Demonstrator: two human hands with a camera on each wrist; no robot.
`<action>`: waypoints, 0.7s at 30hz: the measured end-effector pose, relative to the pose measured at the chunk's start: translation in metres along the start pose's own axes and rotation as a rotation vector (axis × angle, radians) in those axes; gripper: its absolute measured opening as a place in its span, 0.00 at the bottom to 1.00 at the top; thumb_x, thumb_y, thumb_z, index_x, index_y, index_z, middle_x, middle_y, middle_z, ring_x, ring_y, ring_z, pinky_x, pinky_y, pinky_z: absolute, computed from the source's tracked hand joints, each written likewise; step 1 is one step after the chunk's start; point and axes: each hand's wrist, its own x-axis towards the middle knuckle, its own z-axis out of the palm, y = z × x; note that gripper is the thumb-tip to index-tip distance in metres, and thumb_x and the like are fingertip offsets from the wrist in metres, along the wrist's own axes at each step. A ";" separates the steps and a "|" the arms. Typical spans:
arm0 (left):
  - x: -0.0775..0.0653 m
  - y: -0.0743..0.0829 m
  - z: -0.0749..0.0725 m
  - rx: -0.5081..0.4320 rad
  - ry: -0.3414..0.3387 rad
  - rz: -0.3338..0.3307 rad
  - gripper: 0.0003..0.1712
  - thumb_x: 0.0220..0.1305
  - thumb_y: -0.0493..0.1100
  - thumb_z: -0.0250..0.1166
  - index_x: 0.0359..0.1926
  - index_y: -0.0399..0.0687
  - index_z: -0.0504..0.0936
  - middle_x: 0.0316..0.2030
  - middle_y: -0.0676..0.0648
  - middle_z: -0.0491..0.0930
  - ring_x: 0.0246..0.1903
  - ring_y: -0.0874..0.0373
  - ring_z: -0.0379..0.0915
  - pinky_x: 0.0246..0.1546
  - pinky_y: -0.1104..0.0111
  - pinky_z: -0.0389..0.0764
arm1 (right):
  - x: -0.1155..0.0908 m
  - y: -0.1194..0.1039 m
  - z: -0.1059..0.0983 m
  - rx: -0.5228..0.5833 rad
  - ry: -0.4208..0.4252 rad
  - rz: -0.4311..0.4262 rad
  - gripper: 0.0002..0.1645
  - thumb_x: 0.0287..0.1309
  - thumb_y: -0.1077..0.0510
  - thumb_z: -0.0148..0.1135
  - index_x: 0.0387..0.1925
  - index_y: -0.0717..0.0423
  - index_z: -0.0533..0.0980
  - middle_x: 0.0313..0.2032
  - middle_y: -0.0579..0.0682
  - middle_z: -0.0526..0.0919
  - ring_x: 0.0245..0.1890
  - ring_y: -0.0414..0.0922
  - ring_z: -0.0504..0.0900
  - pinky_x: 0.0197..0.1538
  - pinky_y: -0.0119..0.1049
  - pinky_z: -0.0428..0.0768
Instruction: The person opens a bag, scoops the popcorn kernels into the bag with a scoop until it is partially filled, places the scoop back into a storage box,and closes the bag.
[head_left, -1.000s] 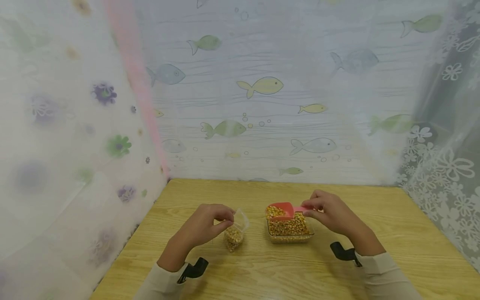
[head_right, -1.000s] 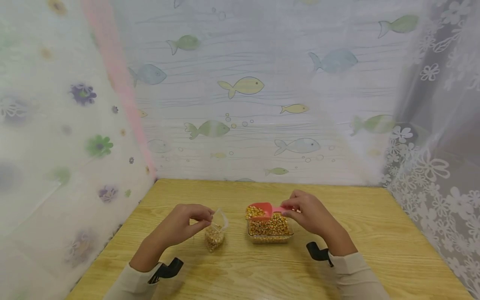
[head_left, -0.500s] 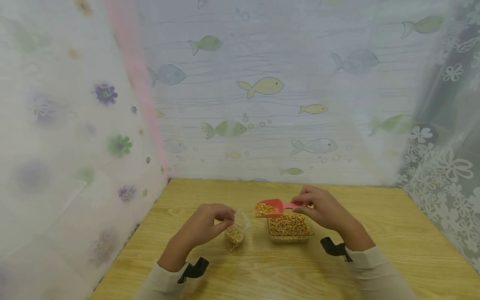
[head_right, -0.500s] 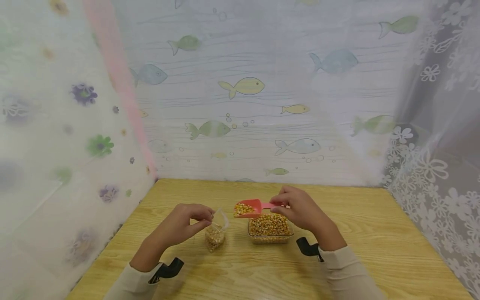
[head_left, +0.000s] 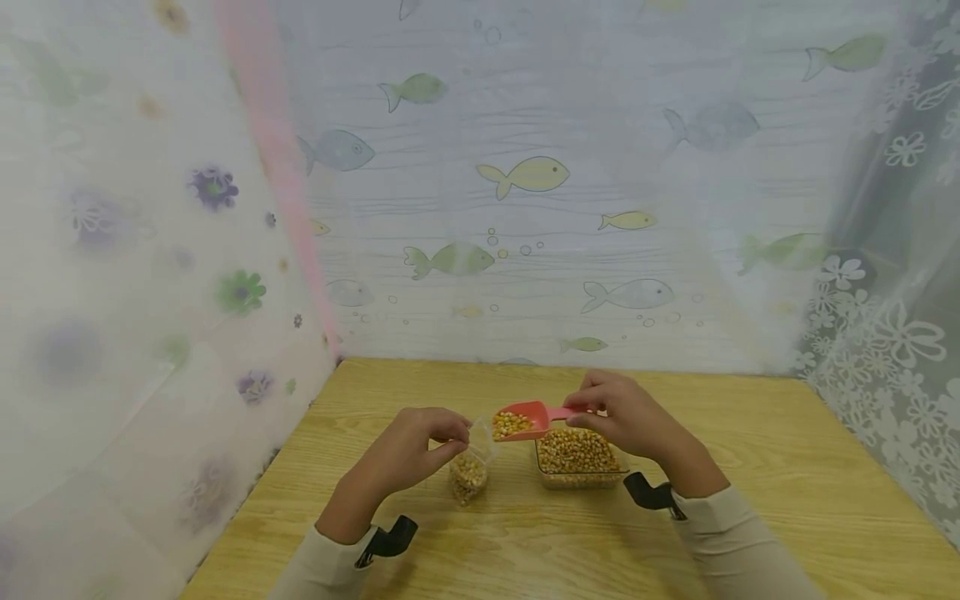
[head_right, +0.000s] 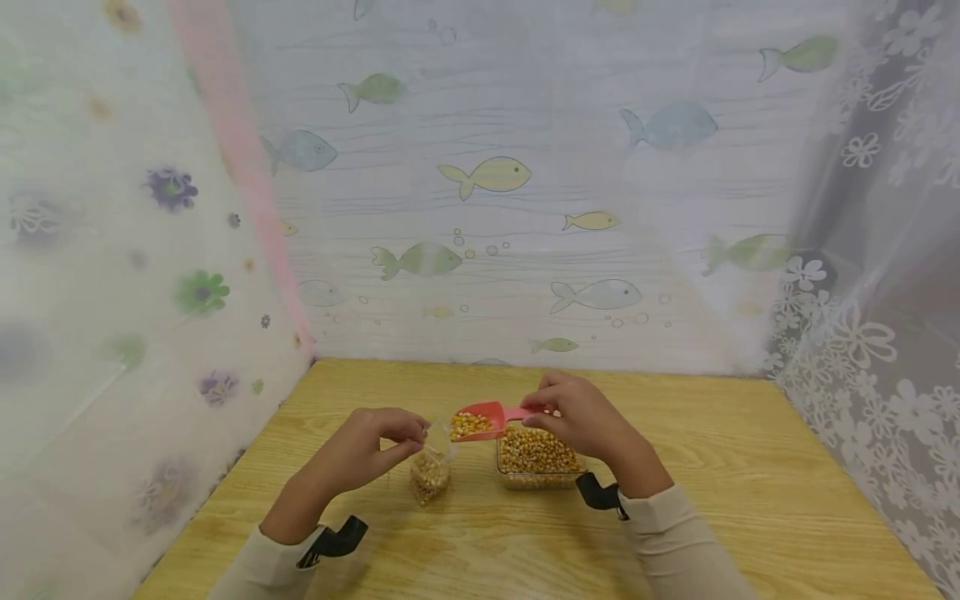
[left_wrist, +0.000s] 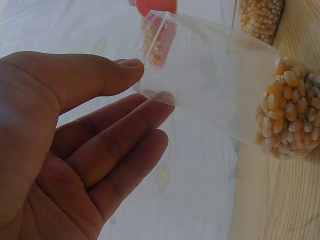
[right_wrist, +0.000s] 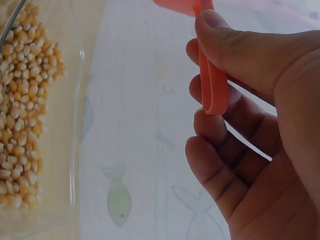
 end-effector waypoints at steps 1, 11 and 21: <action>0.000 0.000 0.000 0.000 -0.001 0.000 0.03 0.71 0.41 0.69 0.40 0.54 0.88 0.54 0.51 0.87 0.44 0.60 0.87 0.44 0.69 0.87 | 0.001 -0.001 0.000 -0.003 -0.003 -0.003 0.08 0.62 0.55 0.74 0.43 0.47 0.89 0.33 0.35 0.75 0.29 0.33 0.68 0.32 0.29 0.72; 0.000 0.002 -0.001 -0.009 0.001 0.004 0.03 0.71 0.40 0.69 0.40 0.53 0.88 0.53 0.51 0.87 0.48 0.59 0.87 0.45 0.65 0.89 | 0.011 -0.007 0.005 -0.017 -0.032 -0.025 0.07 0.61 0.54 0.75 0.42 0.44 0.89 0.32 0.35 0.73 0.29 0.35 0.68 0.32 0.29 0.71; 0.001 0.004 0.000 -0.020 -0.002 -0.005 0.02 0.70 0.41 0.69 0.40 0.50 0.89 0.54 0.47 0.87 0.49 0.58 0.86 0.46 0.66 0.89 | 0.022 -0.013 0.008 -0.080 -0.067 -0.102 0.07 0.61 0.55 0.75 0.41 0.47 0.89 0.31 0.37 0.74 0.29 0.39 0.70 0.33 0.29 0.71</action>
